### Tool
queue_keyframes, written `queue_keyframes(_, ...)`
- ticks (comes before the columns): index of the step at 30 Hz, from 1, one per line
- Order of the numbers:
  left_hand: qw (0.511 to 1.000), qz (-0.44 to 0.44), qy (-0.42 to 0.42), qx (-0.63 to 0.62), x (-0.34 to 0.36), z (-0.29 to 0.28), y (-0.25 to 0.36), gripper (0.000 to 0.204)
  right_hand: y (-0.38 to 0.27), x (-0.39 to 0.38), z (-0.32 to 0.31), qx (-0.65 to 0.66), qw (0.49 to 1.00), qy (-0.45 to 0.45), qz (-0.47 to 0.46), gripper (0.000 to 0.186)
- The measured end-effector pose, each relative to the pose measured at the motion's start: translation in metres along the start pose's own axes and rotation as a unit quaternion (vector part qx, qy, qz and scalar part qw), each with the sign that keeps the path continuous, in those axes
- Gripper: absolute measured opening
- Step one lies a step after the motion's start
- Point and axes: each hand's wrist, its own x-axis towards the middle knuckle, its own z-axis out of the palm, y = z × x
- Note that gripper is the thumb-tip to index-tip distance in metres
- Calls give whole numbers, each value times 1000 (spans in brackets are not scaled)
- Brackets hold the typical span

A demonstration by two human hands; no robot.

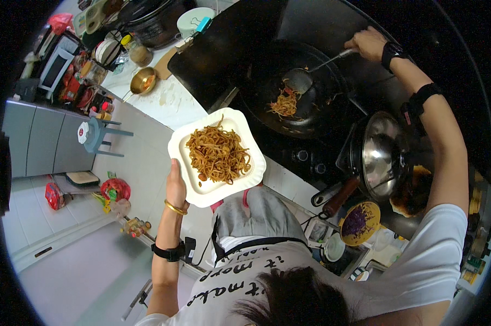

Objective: Cook noodles and wash the pan in the kitchen.

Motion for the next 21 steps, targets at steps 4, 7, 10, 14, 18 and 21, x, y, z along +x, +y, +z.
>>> queue_keyframes(4,999,21,21,11,5,-3,-9,61,10,-5,7,61,996,-65,30,23)
queue_keyframes(7,1000,3,25,11,1,5,-2,61,32,-8,29,100,987,-124,32,23)
queue_keyframes(10,1000,8,13,3,1,12,0,64,50,-15,67,271,940,-200,50,24)
queue_keyframes(14,1000,3,29,4,-2,9,1,61,20,-32,58,343,887,-287,116,26)
queue_keyframes(18,1000,2,24,-15,3,5,-4,60,9,-42,81,369,877,-274,139,26)
queue_keyframes(21,999,17,30,-8,6,7,-4,60,1,-26,123,440,859,-236,112,28)
